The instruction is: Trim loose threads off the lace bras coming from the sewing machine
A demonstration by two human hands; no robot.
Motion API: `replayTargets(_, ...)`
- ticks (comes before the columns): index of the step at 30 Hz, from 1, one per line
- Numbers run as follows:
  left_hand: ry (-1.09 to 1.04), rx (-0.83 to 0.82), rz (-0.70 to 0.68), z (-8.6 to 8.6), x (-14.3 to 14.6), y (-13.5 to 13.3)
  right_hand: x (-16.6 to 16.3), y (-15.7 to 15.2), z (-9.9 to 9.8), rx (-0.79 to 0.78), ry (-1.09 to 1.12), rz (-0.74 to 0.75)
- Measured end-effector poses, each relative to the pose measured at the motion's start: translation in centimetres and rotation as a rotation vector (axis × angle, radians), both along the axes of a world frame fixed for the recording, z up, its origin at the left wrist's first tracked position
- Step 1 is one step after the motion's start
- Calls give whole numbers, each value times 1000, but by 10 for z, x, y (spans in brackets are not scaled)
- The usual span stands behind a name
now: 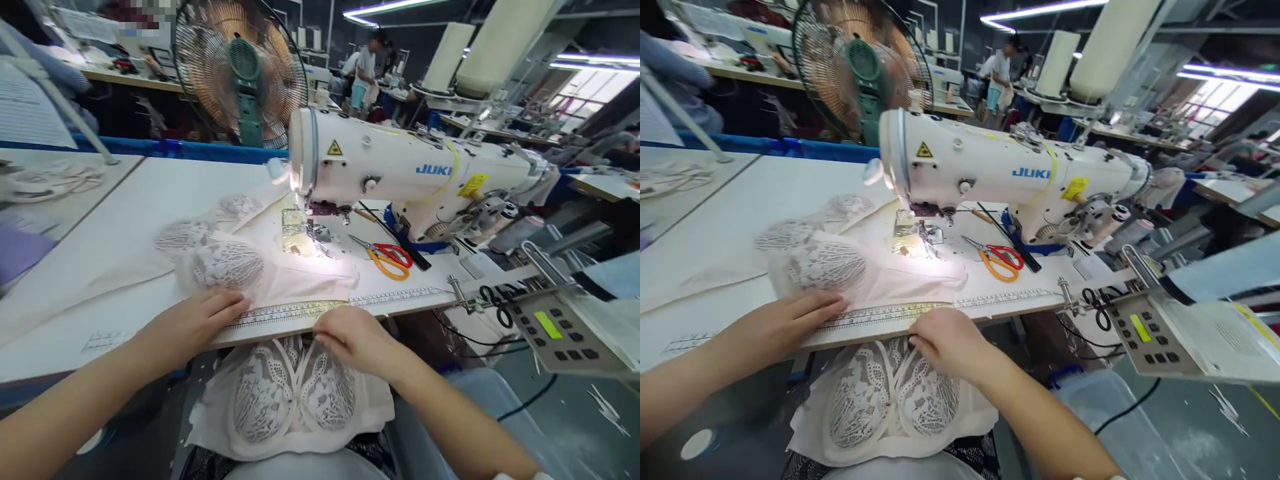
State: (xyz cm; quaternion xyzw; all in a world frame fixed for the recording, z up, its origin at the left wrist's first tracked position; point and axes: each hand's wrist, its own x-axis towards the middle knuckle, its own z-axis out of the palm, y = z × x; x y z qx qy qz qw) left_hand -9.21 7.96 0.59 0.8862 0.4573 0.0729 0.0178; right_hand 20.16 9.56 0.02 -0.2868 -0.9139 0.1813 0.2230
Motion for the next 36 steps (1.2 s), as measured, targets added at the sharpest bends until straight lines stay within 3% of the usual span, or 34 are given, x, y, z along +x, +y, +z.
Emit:
replayTargets(6,-229,-100,208,9,5,13,-45,-14,-15,177,125,179)
replayTargets(10,-397,-120,351,30,8,23,-68,-4,-17,256,18,76)
replayTargets(17,-786,-277,524,66,10,32,-103,22,-9,230,-130,-125)
replayTargets(21,-1085,-405,602,79,6,32,-114,26,-3,209,-80,-135)
replayTargets(24,-1306,-421,625,102,-1,26,-112,22,9,172,0,-94)
replayTargets(27,-1500,-338,607,136,-7,16,-108,14,26,6,154,-24)
replayTargets(30,-1617,-294,555,161,-7,9,-103,8,42,-393,376,13)
replayTargets(32,-1584,-370,518,167,-7,8,-100,6,50,-505,451,7)
replayTargets(36,-1435,-536,513,155,-7,12,-94,5,55,-505,470,-18)
